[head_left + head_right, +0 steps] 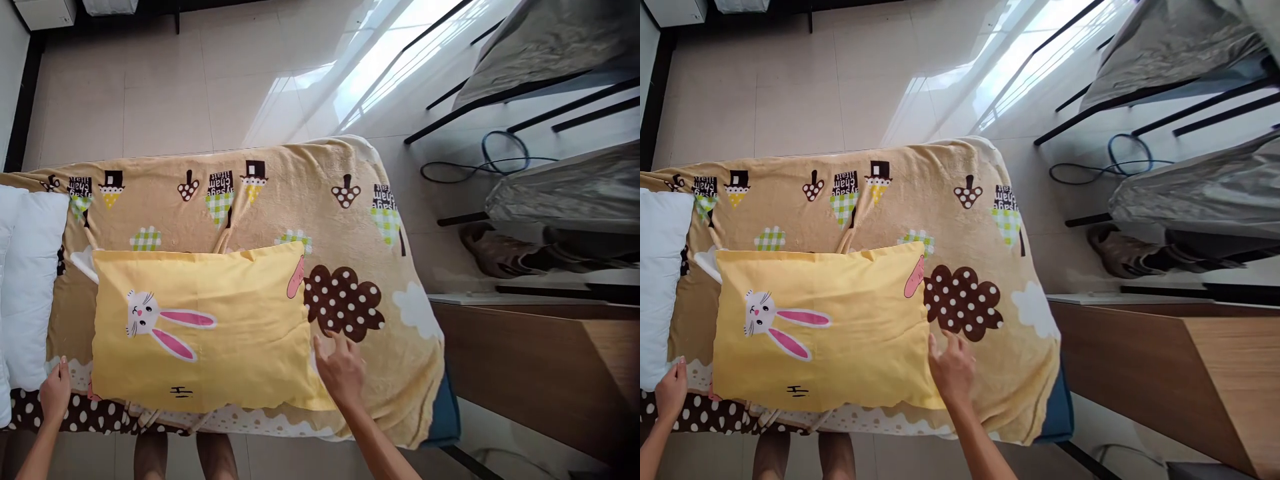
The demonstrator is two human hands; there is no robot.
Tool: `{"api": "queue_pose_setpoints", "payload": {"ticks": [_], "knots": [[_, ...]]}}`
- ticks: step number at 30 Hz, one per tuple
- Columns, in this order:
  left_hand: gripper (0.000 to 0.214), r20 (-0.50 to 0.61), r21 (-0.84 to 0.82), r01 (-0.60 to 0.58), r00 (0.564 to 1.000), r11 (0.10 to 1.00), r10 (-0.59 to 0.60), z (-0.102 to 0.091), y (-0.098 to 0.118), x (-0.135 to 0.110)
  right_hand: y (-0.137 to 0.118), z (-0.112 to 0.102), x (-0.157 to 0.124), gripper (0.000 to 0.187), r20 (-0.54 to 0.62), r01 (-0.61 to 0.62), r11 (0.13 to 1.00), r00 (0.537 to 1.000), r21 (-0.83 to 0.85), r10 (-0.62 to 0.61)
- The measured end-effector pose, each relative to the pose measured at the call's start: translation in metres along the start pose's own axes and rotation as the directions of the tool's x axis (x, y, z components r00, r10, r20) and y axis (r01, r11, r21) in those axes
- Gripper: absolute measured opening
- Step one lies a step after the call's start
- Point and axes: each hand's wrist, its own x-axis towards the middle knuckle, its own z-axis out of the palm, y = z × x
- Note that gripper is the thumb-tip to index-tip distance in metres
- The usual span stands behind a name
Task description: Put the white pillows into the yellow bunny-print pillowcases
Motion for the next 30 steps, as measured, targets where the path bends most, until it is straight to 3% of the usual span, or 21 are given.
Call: {"api": "queue_pose_setpoints", "payload": {"ticks": [2, 4, 5, 7, 9, 10, 12, 15, 17, 20, 21, 26, 30], "knots": [[0.039, -0.053, 0.015, -0.137, 0.989, 0.991, 0.137, -0.002, 0.020, 0.000, -0.037, -0.003, -0.005, 0.056, -0.123, 0.165, 0.984, 0.980, 0.073, -0.155], [0.035, -0.088, 0.003, -0.376, 0.923, 0.926, 0.375, 0.011, 0.062, -0.011, -0.093, -0.001, -0.018, 0.056, -0.146, 0.366, 0.919, 0.927, 0.147, -0.345], [0.035, -0.065, -0.025, -0.517, 0.855, 0.856, 0.515, 0.023, 0.090, -0.021, -0.126, 0.003, -0.027, 0.055, -0.121, 0.456, 0.871, 0.890, 0.183, -0.440], [0.041, -0.012, -0.078, -0.661, 0.749, 0.747, 0.662, 0.054, 0.153, -0.045, -0.195, 0.014, -0.044, 0.055, -0.070, 0.624, 0.738, 0.774, 0.258, -0.630], [0.046, 0.073, -0.190, -0.817, 0.542, 0.545, 0.837, 0.089, 0.216, -0.069, -0.253, 0.027, -0.055, 0.054, -0.021, 0.706, 0.640, 0.677, 0.304, -0.736], [0.048, 0.085, -0.226, -0.844, 0.481, 0.487, 0.873, 0.104, 0.244, -0.078, -0.275, 0.034, -0.057, 0.053, 0.008, 0.733, 0.605, 0.635, 0.312, -0.773], [0.052, 0.136, -0.256, -0.854, 0.432, 0.453, 0.892, 0.130, 0.283, -0.087, -0.299, 0.046, -0.052, 0.052, 0.079, 0.775, 0.550, 0.556, 0.309, -0.827], [0.050, 0.285, -0.183, -0.867, 0.404, 0.463, 0.869, 0.150, 0.298, -0.075, -0.290, 0.054, -0.022, 0.049, 0.157, 0.814, 0.497, 0.472, 0.300, -0.868], [0.049, 0.343, -0.061, -0.869, 0.443, 0.491, 0.828, 0.153, 0.288, -0.054, -0.264, 0.053, 0.008, 0.047, 0.161, 0.793, 0.541, 0.517, 0.278, -0.841], [0.053, 0.296, 0.150, -0.785, 0.615, 0.601, 0.731, 0.150, 0.262, -0.012, -0.214, 0.045, 0.059, 0.049, 0.174, 0.653, 0.715, 0.697, 0.249, -0.696], [0.054, 0.272, 0.198, -0.752, 0.659, 0.629, 0.701, 0.148, 0.255, 0.001, -0.197, 0.044, 0.076, 0.050, 0.192, 0.604, 0.758, 0.736, 0.246, -0.649], [0.057, 0.246, 0.273, -0.687, 0.726, 0.673, 0.642, 0.138, 0.228, 0.057, -0.124, 0.045, 0.135, 0.053, 0.218, 0.440, 0.862, 0.842, 0.252, -0.493], [0.060, 0.202, 0.262, -0.567, 0.823, 0.781, 0.530, 0.120, 0.221, 0.085, -0.108, 0.041, 0.154, 0.058, 0.182, 0.243, 0.947, 0.942, 0.211, -0.283]]}}
